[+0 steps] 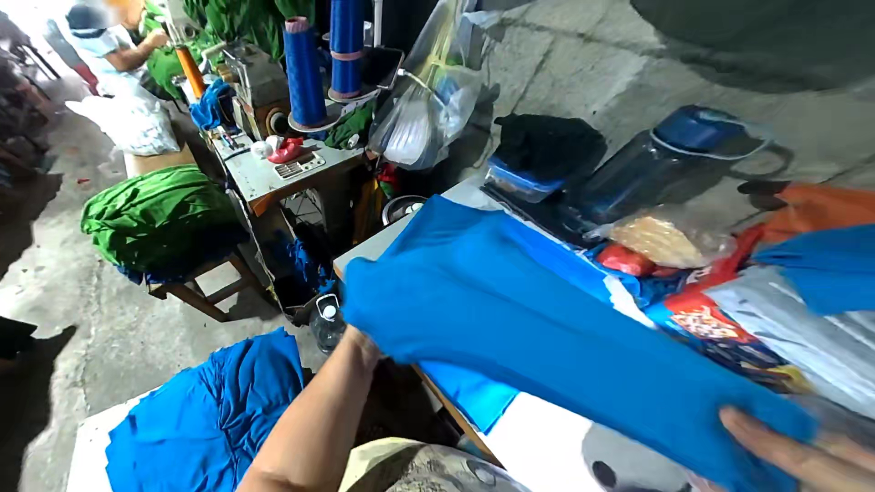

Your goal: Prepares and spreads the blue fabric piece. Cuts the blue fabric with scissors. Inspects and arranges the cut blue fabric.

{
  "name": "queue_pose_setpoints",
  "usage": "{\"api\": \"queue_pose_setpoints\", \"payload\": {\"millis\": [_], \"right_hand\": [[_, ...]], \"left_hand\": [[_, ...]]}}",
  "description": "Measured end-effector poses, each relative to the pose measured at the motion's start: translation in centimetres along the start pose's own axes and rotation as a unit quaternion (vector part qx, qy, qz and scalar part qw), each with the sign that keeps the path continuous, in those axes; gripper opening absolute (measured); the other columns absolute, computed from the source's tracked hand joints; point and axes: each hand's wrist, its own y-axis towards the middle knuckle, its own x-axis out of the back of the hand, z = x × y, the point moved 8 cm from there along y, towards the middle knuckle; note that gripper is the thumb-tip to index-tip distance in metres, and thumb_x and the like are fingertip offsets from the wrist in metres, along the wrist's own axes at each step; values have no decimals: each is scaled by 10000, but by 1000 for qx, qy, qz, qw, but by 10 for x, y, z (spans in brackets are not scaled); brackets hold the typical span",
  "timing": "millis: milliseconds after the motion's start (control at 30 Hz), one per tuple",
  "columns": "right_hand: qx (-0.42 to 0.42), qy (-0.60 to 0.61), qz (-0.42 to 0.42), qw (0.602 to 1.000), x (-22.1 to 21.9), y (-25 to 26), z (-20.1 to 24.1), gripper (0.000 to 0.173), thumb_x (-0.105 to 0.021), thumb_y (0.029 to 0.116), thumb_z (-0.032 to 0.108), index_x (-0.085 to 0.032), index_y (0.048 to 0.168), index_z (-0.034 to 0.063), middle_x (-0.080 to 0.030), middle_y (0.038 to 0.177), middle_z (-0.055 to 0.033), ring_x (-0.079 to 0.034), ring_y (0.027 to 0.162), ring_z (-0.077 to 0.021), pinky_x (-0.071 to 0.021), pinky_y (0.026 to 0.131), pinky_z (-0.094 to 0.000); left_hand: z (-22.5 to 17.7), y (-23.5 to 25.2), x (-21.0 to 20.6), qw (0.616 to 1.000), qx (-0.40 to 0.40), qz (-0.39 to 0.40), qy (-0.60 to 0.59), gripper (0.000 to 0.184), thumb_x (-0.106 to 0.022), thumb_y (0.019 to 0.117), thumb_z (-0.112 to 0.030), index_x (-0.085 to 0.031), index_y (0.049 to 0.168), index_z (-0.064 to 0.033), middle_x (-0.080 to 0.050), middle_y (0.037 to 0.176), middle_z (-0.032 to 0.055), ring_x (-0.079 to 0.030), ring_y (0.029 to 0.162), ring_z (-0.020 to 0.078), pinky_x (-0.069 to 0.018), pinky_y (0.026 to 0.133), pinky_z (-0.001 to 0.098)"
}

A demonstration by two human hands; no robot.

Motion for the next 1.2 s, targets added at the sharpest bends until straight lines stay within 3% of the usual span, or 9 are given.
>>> {"api": "queue_pose_setpoints", "payload": {"millis": [167,267,367,500,567,667,900,1033,1200], "right_hand": [[-13,-41,-67,997,31,-16,-19,285,-491,995,45,-696,1003,243,-771,959,99,-728,901,-52,-619,818,-297],[45,-52,-84,994,32,-16,-2,287,-506,994,32,-703,1014,240,-768,976,110,-717,943,-37,-599,893,-294],[79,-104,-164,978,36,-15,38,195,-458,1011,12,-584,1061,151,-717,902,130,-702,880,-6,-596,855,-242],[191,-125,-193,954,22,4,112,197,-431,1031,-35,-571,1165,0,-641,906,54,-652,828,15,-561,778,-172],[179,-117,-215,953,42,57,127,122,-467,1077,177,-587,1099,181,-682,883,143,-674,775,47,-593,690,-160],[63,-49,-241,967,50,135,152,286,-500,1047,395,-560,1240,193,-662,1019,26,-678,855,-91,-591,706,-278],[213,40,-228,949,38,159,257,360,-517,1031,346,-507,1365,213,-618,1248,-10,-657,1087,-176,-584,866,-368],[118,-13,-281,952,58,160,202,217,-520,1028,391,-557,1161,224,-610,929,58,-605,710,-38,-529,597,-210],[-13,82,-333,939,99,156,8,479,-523,1041,372,-442,1421,91,-558,1282,-114,-594,1099,-227,-533,884,-440]], "left_hand": [[-15,43,-1,990,73,118,-39,1024,4,868,-880,-633,1170,-139,-730,926,52,-707,827,164,-595,693,387],[-13,33,6,963,100,183,173,507,-256,1109,-436,-614,1149,-80,-706,905,32,-687,813,128,-587,742,332],[-20,14,-3,919,143,189,314,157,-542,1046,-96,-604,1176,-33,-693,905,40,-682,786,128,-583,730,319],[-95,2,-54,930,25,270,248,229,-388,1084,-130,-613,1103,-91,-709,831,0,-685,724,82,-593,672,272],[-138,15,-76,948,-23,226,224,220,-389,1106,-202,-577,1144,-96,-674,813,8,-665,698,92,-579,638,274],[-205,28,-108,978,-90,101,161,202,-451,1081,-217,-578,1096,-61,-610,800,36,-601,654,115,-531,582,279],[-319,-79,-168,908,-369,169,103,254,-442,1101,-201,-515,1327,-109,-679,1029,53,-700,921,160,-609,807,359],[-225,-128,-155,913,-324,223,103,182,-484,1070,-129,-576,1226,-146,-714,972,-2,-712,845,96,-624,728,286],[6,-92,-116,977,93,143,129,144,-516,1060,-70,-523,1194,-19,-696,886,94,-708,733,162,-607,671,302]]}}
